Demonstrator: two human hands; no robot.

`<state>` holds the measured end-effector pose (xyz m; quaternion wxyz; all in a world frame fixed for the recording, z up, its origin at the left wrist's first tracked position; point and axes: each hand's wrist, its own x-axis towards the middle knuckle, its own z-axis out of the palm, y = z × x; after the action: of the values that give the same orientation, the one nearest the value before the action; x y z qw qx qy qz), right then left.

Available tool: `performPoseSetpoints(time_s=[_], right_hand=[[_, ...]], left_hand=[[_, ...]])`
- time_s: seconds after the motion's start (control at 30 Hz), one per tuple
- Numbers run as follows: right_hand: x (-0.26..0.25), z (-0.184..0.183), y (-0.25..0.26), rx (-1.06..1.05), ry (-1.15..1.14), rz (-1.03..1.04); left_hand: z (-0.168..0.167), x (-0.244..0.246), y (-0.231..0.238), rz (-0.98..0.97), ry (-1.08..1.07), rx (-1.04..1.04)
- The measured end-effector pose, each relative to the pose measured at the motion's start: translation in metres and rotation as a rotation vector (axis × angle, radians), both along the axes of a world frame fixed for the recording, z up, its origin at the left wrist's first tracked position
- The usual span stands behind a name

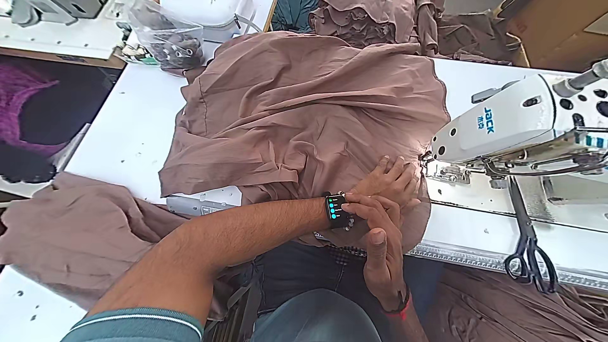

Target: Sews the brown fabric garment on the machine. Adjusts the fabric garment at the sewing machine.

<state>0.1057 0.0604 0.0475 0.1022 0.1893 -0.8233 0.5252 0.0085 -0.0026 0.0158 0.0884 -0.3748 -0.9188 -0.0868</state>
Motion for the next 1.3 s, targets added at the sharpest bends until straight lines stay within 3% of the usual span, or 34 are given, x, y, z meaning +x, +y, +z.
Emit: performPoseSetpoints(time_s=[0.23, 0.47, 0.6, 0.77, 1.3], right_hand=[[0.000, 0.000, 0.000, 0.005, 0.007, 0.006], [0.000, 0.001, 0.001, 0.015, 0.002, 0.009], [0.000, 0.001, 0.000, 0.017, -0.012, 0.000], [-0.001, 0.003, -0.004, 0.084, -0.014, -0.038], [0.000, 0.003, -0.006, 0.097, -0.021, -0.044]], left_hand=[[0.002, 0.000, 0.002, 0.023, -0.008, -0.021], [-0.021, -0.011, 0.006, -0.021, 0.087, 0.080], [0.009, 0.003, 0.002, 0.028, -0.054, -0.039], [-0.018, -0.009, 0.006, -0.014, 0.034, 0.100], [-0.011, 0.004, 0.005, 0.043, 0.011, 0.082]])
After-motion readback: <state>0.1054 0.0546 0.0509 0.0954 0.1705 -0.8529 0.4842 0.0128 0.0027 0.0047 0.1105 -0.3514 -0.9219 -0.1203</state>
